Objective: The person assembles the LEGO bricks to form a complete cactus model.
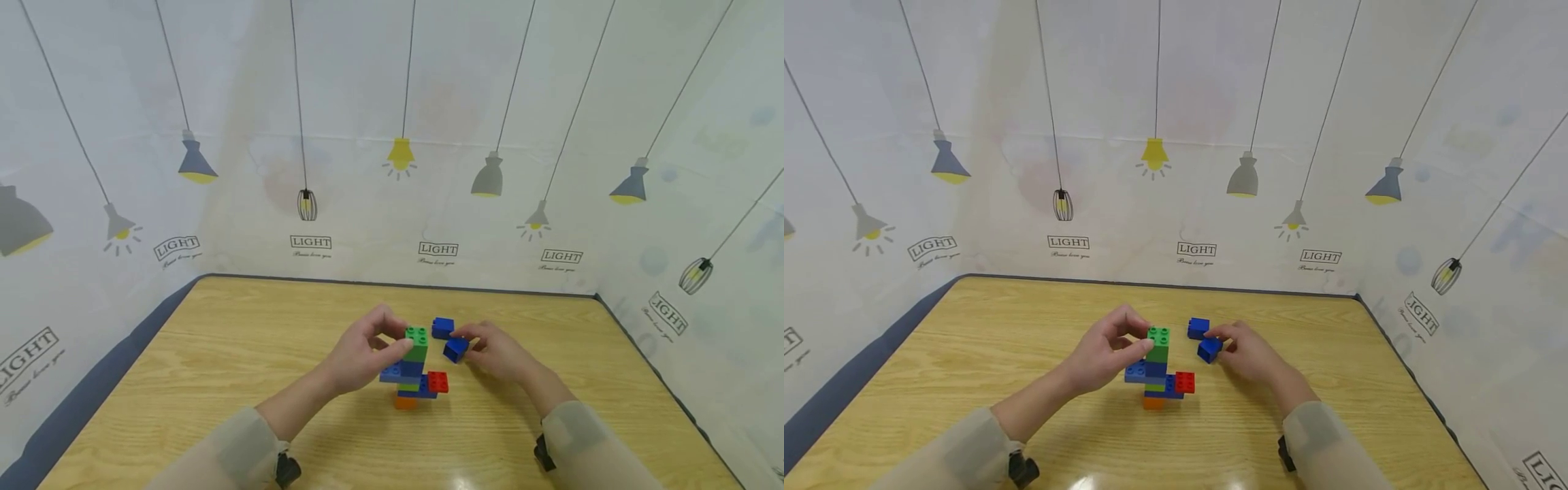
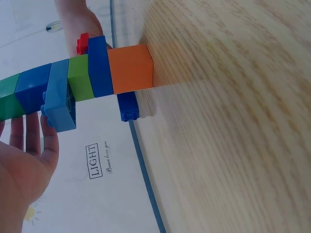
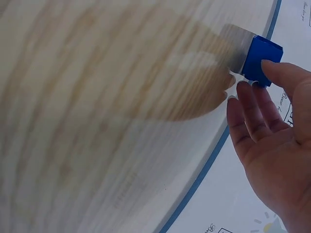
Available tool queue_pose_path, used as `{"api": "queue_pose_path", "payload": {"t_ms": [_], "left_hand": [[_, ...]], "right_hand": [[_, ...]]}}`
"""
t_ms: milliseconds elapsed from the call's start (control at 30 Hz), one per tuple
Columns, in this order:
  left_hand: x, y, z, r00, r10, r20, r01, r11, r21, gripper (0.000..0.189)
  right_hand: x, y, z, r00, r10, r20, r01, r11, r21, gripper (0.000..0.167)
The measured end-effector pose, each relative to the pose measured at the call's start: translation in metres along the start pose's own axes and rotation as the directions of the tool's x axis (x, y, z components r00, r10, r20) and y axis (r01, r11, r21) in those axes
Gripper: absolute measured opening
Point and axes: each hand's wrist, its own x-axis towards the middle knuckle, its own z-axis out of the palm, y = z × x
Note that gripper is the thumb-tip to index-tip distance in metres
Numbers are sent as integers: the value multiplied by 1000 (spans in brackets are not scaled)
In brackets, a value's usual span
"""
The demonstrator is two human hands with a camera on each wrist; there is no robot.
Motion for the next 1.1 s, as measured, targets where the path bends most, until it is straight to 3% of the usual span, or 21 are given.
{"api": "queue_pose_path", "payload": {"t_ms": [733, 1100], "left_hand": [[-1, 2, 0, 1000, -17, -4, 17, 1000, -4, 17], [0, 1, 0, 1000, 3, -4, -3, 1000, 6, 17]], "right_hand": [[1, -1, 0, 998, 52, 28, -52, 999, 3, 35], [-13, 0, -6, 998, 67, -8, -66, 996, 60, 40]]}}
